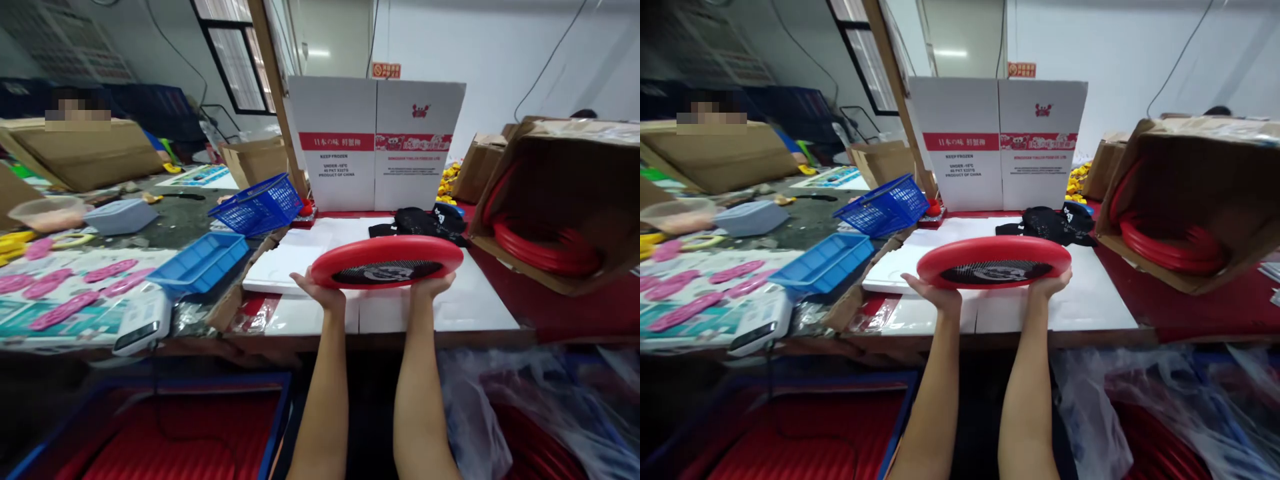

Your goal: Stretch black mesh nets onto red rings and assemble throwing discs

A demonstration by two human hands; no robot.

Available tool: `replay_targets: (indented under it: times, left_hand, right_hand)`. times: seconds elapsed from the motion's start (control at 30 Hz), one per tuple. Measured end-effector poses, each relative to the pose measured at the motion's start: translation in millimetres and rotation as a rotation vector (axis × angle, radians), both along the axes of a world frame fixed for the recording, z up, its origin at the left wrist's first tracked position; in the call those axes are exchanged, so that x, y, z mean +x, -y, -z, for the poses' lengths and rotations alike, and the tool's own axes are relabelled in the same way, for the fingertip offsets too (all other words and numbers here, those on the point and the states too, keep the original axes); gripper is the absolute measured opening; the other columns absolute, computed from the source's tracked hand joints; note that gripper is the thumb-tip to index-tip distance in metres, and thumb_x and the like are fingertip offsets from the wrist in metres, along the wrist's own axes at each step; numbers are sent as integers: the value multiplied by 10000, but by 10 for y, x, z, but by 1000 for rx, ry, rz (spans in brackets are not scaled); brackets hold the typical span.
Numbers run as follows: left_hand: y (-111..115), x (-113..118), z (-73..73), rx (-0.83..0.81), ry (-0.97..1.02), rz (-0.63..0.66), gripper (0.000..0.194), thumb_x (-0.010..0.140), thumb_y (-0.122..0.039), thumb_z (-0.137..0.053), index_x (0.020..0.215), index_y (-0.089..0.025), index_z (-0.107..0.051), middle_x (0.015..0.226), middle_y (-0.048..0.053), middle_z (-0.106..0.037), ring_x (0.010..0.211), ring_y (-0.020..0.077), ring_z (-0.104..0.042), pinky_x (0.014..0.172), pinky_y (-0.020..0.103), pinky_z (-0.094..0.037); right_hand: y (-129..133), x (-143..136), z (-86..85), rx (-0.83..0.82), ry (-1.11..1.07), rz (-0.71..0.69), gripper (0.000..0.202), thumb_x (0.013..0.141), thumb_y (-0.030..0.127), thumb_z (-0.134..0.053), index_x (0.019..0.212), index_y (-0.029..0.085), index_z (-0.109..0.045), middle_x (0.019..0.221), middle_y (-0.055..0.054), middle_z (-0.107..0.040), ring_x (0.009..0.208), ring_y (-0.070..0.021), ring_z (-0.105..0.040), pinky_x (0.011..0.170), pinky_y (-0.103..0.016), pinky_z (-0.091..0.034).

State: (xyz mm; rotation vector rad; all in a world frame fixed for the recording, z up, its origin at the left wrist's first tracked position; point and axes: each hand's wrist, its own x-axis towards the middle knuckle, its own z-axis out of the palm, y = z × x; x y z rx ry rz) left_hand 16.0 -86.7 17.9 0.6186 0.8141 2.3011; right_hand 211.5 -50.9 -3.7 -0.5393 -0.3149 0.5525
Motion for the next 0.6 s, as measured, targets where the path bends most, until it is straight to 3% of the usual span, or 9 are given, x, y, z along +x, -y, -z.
replay_targets:
  times: [0.1,0.2,0.33,0.43,0.5,0.6]
  left_hand:
    - [-31,12,34,67,115,12,725,967,-802,-343,927,-177,-707,911,90,-737,1056,277,-717,1005,375,-548]
    - [-117,34,-29,78,138,35,803,986,-781,-247,1045,-151,-743,1069,124,-767,1171,305,-711,1045,393,-554]
    - [-121,185,-160,154,181,-1,712,1012,-654,-256,1358,-184,-664,1329,103,-728,1290,294,-682,1119,398,-535]
    - [4,402,-225,169,97,-45,710,1028,-667,-275,1529,-245,-549,1519,83,-633,1414,288,-611,1171,400,-507]
    - [92,545,-259,151,40,-31,755,1031,-728,-239,1570,-275,-514,1585,78,-582,1460,291,-573,1168,416,-512]
    - [166,666,-299,68,-15,60,841,987,-838,-245,1475,-265,-620,1526,102,-633,1420,328,-601,1086,458,-566]
  right_hand:
    - [9,-60,-3,6,-5,-30,440,970,520,-286,957,245,-629,882,-30,-693,869,-211,-713,869,-402,-637]
    - [106,-225,-17,17,0,-60,527,990,532,-254,1073,227,-675,999,-55,-727,988,-224,-728,936,-440,-635]
    - [195,-526,-65,35,-56,-87,577,1008,516,-262,1302,209,-652,1225,-78,-735,1135,-233,-716,1083,-507,-585]
    - [148,-698,-127,6,-57,-130,634,1009,515,-211,1343,197,-646,1233,-90,-742,1131,-248,-726,1079,-543,-588]
    - [115,-779,-152,-24,-37,-156,656,1017,505,-176,1337,198,-660,1197,-86,-750,1105,-249,-736,1045,-547,-608]
    - [146,-872,-129,-79,37,-196,669,1061,526,-149,1293,203,-688,1126,-69,-755,1049,-237,-744,972,-519,-643]
